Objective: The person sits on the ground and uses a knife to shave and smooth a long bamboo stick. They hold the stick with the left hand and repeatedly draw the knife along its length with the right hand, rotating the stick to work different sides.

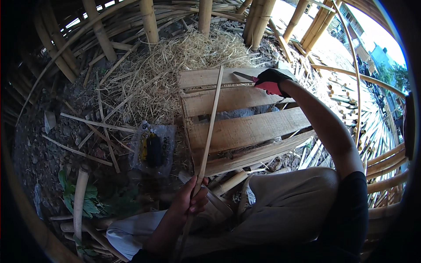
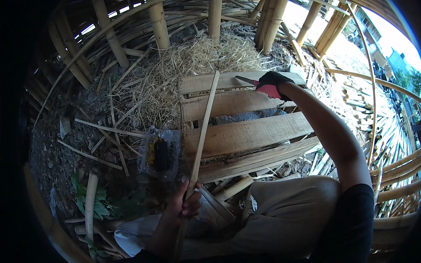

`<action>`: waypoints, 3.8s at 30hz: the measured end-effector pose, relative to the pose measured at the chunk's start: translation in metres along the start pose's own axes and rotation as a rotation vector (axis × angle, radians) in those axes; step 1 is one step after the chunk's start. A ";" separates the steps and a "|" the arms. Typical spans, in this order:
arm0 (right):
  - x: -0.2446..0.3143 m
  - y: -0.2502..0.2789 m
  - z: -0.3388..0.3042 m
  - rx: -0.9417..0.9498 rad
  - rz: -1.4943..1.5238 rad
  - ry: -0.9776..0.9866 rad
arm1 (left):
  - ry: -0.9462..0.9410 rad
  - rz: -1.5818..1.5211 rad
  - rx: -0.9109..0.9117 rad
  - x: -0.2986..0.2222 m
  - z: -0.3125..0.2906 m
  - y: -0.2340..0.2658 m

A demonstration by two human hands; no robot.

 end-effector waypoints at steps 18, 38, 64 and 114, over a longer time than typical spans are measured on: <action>0.180 -0.009 -0.174 -0.038 -0.205 0.433 | -0.063 0.033 -0.026 0.001 0.004 -0.002; 0.190 -0.048 -0.223 -0.232 -0.275 0.909 | -0.128 0.068 -0.113 -0.001 0.000 -0.006; 0.166 -0.046 -0.223 -0.359 -0.341 0.835 | -0.112 0.228 -0.201 0.002 -0.013 -0.017; -0.005 0.041 -0.053 -0.714 -0.650 0.394 | -0.189 0.192 -0.182 -0.005 -0.011 -0.012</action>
Point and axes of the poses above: each hand's wrist, its own z-axis towards the middle knuckle, its own y-axis out of the back of the hand, x = y × z, the point moved 6 cm from there along z, towards the middle knuckle, and after that the axes turned 14 degrees about -x, right-handed, at the moved point
